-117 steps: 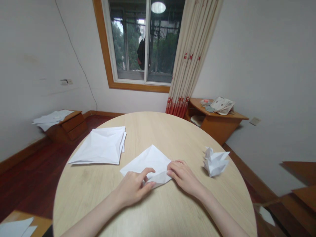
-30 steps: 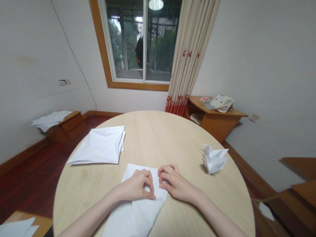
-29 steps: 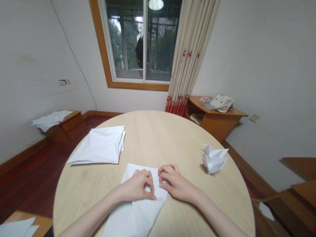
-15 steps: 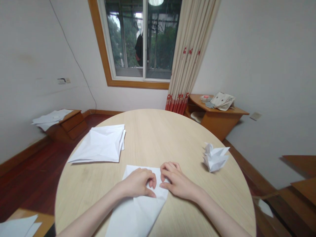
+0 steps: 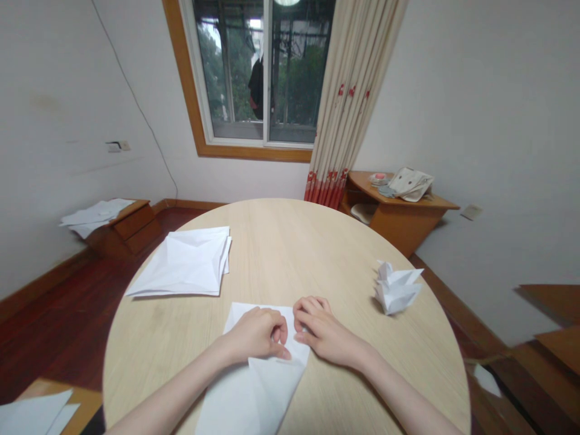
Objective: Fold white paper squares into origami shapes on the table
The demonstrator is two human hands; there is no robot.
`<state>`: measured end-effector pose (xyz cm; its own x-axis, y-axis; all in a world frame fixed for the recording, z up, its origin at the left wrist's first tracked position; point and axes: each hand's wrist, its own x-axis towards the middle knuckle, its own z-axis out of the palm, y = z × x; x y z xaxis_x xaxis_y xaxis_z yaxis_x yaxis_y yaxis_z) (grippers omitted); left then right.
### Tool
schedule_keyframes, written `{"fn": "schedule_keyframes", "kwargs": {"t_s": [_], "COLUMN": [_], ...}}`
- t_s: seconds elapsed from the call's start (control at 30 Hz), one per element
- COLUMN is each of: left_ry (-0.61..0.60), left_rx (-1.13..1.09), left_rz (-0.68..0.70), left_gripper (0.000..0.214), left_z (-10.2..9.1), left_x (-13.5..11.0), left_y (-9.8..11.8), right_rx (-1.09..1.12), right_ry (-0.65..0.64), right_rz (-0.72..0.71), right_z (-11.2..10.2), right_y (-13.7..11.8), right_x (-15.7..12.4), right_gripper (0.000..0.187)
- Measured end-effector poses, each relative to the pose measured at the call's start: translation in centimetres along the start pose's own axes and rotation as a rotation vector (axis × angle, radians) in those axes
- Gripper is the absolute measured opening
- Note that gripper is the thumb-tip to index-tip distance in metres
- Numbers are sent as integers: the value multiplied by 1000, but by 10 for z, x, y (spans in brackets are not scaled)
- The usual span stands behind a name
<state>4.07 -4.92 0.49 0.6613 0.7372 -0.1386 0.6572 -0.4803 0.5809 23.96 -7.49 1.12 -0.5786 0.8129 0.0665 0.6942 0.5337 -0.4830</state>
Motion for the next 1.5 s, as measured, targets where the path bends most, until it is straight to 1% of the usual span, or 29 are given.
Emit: {"fn": "schedule_keyframes", "kwargs": {"t_s": [0.33, 0.5, 0.6, 0.67, 0.73, 0.87, 0.93, 1.03, 1.1, 1.37, 1.5], "left_ry": [41, 54, 55, 91, 147, 219, 229, 230, 229, 213, 204], "left_rx": [-19, -18, -17, 10, 43, 22, -14, -52, -68, -78, -91], "left_rz": [7, 1, 13, 33, 53, 63, 61, 56, 56, 67, 68], "left_gripper": [24, 24, 24, 28, 34, 47, 49, 50, 50, 52, 52], "left_z": [4, 6, 6, 7, 7, 8, 10, 12, 13, 12, 11], "left_x": [1, 0, 0, -1, -2, -2, -1, 1, 1, 2, 2], "left_y": [-2, -3, -4, -5, -6, -9, -11, -15, -17, -16, -16], "right_rx": [10, 30, 55, 61, 54, 11, -4, -16, -25, -34, -38], "right_ry": [3, -19, 5, 26, 12, -120, -192, -263, -277, -197, -174], "right_rz": [-2, 25, 36, 42, 52, 123, 161, 210, 229, 235, 256], "right_z": [3, -1, -4, -6, -8, -6, -4, -2, -1, 2, 1], "right_y": [3, 2, 3, 4, 5, 8, 9, 9, 9, 18, 23], "right_x": [1, 0, -2, -3, -4, -5, -5, -5, -5, -3, -1], "right_gripper": [9, 8, 7, 19, 39, 87, 102, 111, 114, 128, 128]}}
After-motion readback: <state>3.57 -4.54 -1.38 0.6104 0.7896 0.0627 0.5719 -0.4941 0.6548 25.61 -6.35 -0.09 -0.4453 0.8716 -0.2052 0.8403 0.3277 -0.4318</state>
